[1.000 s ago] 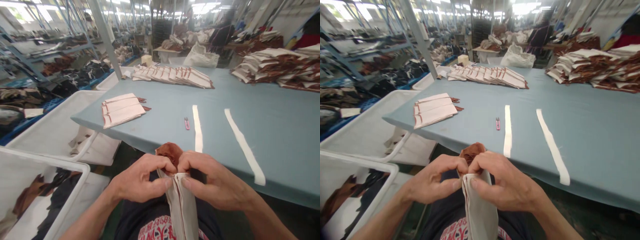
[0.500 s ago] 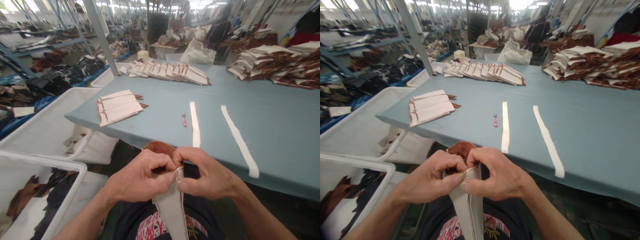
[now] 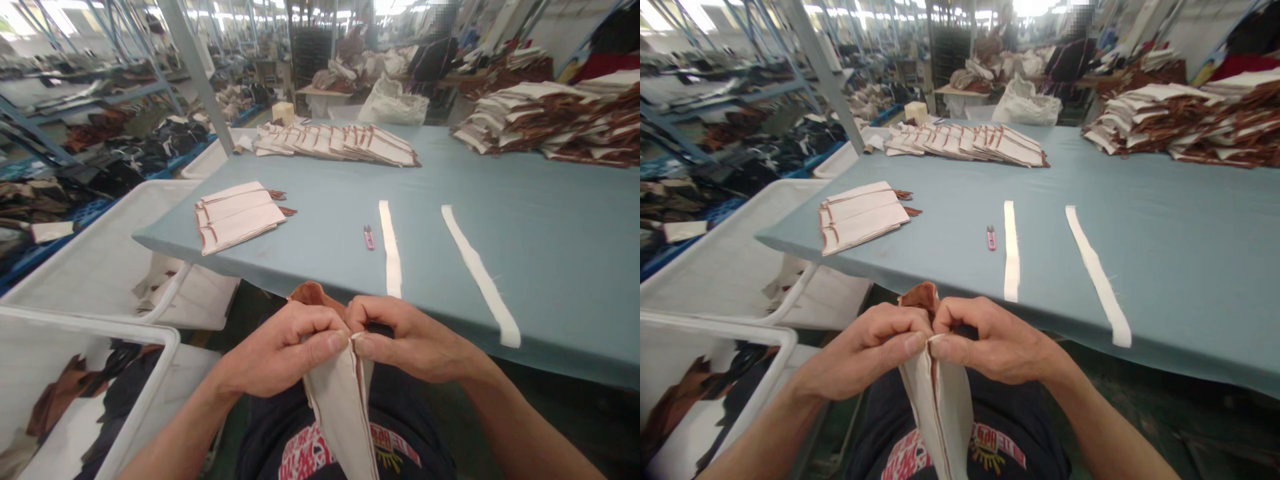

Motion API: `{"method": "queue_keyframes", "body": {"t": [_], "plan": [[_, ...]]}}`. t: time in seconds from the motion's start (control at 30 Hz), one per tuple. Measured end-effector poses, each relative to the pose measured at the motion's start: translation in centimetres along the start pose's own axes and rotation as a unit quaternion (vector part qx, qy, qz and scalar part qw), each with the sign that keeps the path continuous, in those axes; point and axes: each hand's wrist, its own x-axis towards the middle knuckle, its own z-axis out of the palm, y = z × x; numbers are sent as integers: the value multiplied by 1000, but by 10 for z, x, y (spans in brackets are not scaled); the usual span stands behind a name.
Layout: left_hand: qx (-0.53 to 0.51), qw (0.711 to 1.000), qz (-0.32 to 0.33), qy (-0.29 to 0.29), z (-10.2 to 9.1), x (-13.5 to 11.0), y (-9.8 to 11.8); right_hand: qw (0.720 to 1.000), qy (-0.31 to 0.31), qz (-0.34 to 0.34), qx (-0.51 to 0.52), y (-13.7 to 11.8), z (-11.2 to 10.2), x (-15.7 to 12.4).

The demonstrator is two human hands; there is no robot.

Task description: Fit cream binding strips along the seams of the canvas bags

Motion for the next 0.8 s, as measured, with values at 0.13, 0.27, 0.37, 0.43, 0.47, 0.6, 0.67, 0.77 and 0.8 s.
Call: {"method": "queue_keyframes", "body": {"t": [0.13, 0.27, 0.37, 0.43, 0.47, 0.6, 0.67, 0.77, 0.8], "plan": [[18, 1000, -11, 2, 0, -2, 1, 997, 16, -1, -80, -8, 4, 0], [-1, 1000, -28, 10, -1, -1, 5, 991, 32, -15, -127, -10, 7, 2], [33, 999, -37, -10, -6, -2, 8, 990, 27, -11, -137, -7, 7, 2], [82, 996, -39, -23, -10, -4, 11, 987, 26, -5, -157, -6, 6, 1], [110, 993, -41, -25, -12, -5, 12, 984, 27, -3, -175, -7, 7, 1], [213, 976, -42, 0, -12, -5, 19, 968, 23, 5, -251, -12, 8, 3], [256, 966, -39, 20, -8, -5, 22, 960, 14, 16, -280, -17, 8, 5], [347, 937, -20, 38, 0, -5, 25, 946, 0, 37, -321, -22, 8, 9], [381, 924, -9, 43, 2, -6, 25, 944, 1, 36, -329, -23, 8, 10]]}}
